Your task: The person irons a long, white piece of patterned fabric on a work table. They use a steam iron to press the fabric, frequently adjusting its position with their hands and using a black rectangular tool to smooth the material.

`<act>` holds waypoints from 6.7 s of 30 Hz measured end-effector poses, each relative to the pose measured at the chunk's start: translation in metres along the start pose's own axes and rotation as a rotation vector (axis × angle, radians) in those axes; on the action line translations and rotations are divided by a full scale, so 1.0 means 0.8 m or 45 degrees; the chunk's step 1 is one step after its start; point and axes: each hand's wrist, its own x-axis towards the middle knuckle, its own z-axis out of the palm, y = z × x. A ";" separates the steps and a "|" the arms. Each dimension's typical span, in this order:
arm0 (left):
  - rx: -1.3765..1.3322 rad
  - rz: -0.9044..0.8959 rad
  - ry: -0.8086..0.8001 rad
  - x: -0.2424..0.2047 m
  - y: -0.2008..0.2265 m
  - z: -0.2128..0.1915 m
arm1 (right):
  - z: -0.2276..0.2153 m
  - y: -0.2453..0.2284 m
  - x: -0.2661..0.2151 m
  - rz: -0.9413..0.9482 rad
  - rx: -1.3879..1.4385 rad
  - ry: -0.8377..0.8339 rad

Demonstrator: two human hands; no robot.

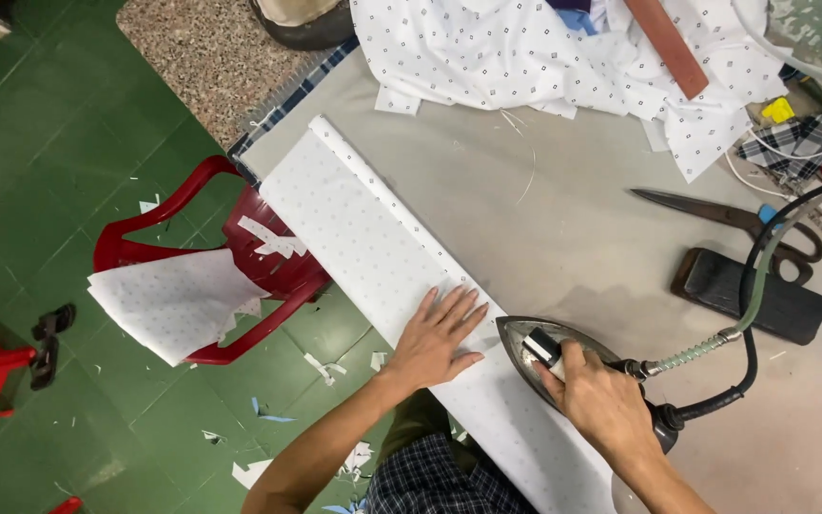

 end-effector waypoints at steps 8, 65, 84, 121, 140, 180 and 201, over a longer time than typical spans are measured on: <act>-0.158 -0.055 0.296 0.001 0.007 0.006 | 0.002 0.004 -0.001 -0.081 0.021 0.054; 0.041 -0.190 0.520 0.003 -0.064 0.047 | 0.024 0.036 -0.033 -0.165 0.052 0.382; -0.041 0.033 0.154 0.000 -0.002 0.006 | 0.020 0.068 -0.118 -0.431 -0.359 0.847; 0.035 -0.090 0.360 0.022 -0.137 -0.010 | 0.019 0.021 -0.068 -0.555 -0.404 1.054; -0.033 0.004 0.185 0.006 -0.067 0.002 | -0.045 -0.009 0.021 -0.133 0.385 -0.061; 0.226 -0.096 0.332 0.021 -0.166 -0.026 | -0.033 -0.042 0.064 -0.257 0.048 0.364; 0.073 -0.085 0.306 0.032 -0.194 -0.024 | -0.056 -0.048 0.060 -0.165 0.167 0.063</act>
